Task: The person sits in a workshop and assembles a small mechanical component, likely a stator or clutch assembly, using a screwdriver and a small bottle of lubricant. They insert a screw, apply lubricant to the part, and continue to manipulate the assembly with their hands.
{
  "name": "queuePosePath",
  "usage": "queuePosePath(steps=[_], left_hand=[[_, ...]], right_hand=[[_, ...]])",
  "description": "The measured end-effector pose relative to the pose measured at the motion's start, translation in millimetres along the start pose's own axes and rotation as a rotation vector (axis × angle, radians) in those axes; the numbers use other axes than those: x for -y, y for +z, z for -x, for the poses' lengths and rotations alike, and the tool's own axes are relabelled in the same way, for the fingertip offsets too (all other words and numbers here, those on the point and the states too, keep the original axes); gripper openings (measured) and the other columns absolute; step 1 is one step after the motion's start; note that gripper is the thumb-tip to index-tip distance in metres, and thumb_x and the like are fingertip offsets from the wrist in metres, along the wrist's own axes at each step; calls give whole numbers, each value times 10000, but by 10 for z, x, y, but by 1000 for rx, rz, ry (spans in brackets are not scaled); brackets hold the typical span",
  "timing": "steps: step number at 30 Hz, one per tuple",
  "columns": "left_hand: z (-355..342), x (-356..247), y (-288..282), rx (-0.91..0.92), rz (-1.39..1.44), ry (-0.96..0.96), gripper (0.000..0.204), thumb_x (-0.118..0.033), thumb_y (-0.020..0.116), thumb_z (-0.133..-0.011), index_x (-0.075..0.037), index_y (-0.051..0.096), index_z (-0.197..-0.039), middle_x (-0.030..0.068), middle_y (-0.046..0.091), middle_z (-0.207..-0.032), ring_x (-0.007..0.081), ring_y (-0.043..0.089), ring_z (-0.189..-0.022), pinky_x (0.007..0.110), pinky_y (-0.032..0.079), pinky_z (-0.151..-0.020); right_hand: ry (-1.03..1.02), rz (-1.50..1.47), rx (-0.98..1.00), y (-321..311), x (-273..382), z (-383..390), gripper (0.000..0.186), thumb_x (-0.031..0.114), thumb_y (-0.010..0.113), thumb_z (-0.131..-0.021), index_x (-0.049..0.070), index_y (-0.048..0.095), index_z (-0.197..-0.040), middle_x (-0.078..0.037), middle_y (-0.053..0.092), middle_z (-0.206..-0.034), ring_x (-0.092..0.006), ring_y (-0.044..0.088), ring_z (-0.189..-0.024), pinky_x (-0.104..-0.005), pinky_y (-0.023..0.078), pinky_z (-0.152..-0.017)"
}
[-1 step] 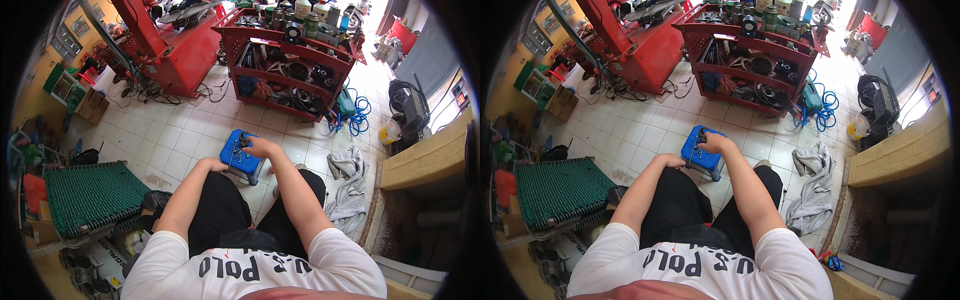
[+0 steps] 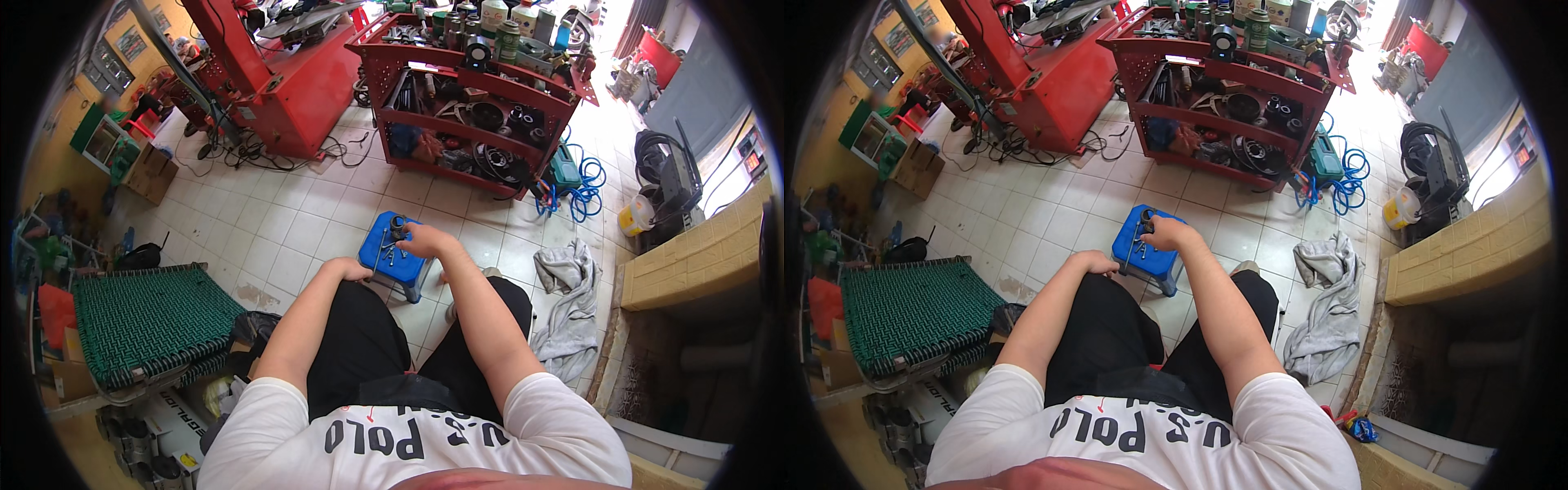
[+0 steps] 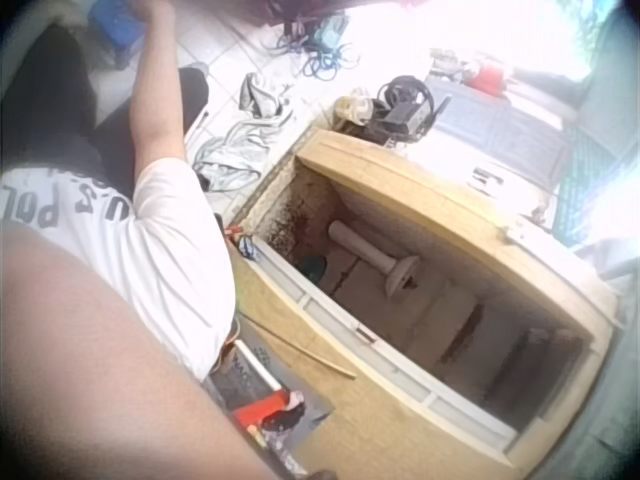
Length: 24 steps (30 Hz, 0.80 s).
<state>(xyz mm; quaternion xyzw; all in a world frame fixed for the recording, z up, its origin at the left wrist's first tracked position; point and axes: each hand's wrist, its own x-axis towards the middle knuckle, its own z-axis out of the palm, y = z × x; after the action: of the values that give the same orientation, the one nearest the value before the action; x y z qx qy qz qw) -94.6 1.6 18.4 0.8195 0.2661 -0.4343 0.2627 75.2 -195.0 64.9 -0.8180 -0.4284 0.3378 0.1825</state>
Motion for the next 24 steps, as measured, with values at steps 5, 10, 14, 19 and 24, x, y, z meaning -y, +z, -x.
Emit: queuePosePath(steps=[5, 10, 14, 19, 24], left_hand=[[7, 6, -2, -42, -12, 59, 529, -524, 604, -843, -104, 771, -1117, 102, 746, -1116, 264, 695, -1004, 391, 517, -941], [-34, 76, 20, 13, 21, 23, 529, -513, 587, -859, -106, 769, -1144, 104, 752, -1101, 267, 700, -1003, 383, 519, -952], [77, -59, -31, 21, -17, 6, 532, -512, 577, -874, -103, 764, -1157, 107, 747, -1125, 269, 697, -1018, 387, 517, -955], [31, 20, 7, 13, 24, 54, 503, -506, 587, -872, -113, 775, -1124, 109, 751, -1077, 259, 700, -994, 388, 522, -933], [-6, 30, 5, 17, 35, 38, 482, -506, 599, -862, -111, 780, -1071, 103, 752, -1027, 248, 702, -953, 384, 526, -915]], right_hand=[[1, -9, -5, -13, -12, 1, 679, 467, 672, -918, 24, 531, -1412, -221, 655, -1307, -370, 629, -1208, -432, 497, -1020], [-9, 8, 2, -1, 36, -13, 683, 465, 676, -917, 20, 531, -1414, -224, 664, -1289, -373, 634, -1197, -432, 499, -1016], [-23, -13, -14, 20, -37, -29, 688, 467, 686, -910, 19, 534, -1410, -229, 666, -1280, -377, 634, -1196, -433, 499, -1016], [-22, 0, -22, 13, -19, -22, 664, 465, 668, -924, 27, 534, -1404, -253, 664, -1262, -389, 640, -1177, -433, 503, -1001], [-22, 11, -16, 34, -31, -34, 651, 460, 658, -935, 34, 527, -1409, -264, 666, -1247, -396, 647, -1157, -433, 510, -986]])
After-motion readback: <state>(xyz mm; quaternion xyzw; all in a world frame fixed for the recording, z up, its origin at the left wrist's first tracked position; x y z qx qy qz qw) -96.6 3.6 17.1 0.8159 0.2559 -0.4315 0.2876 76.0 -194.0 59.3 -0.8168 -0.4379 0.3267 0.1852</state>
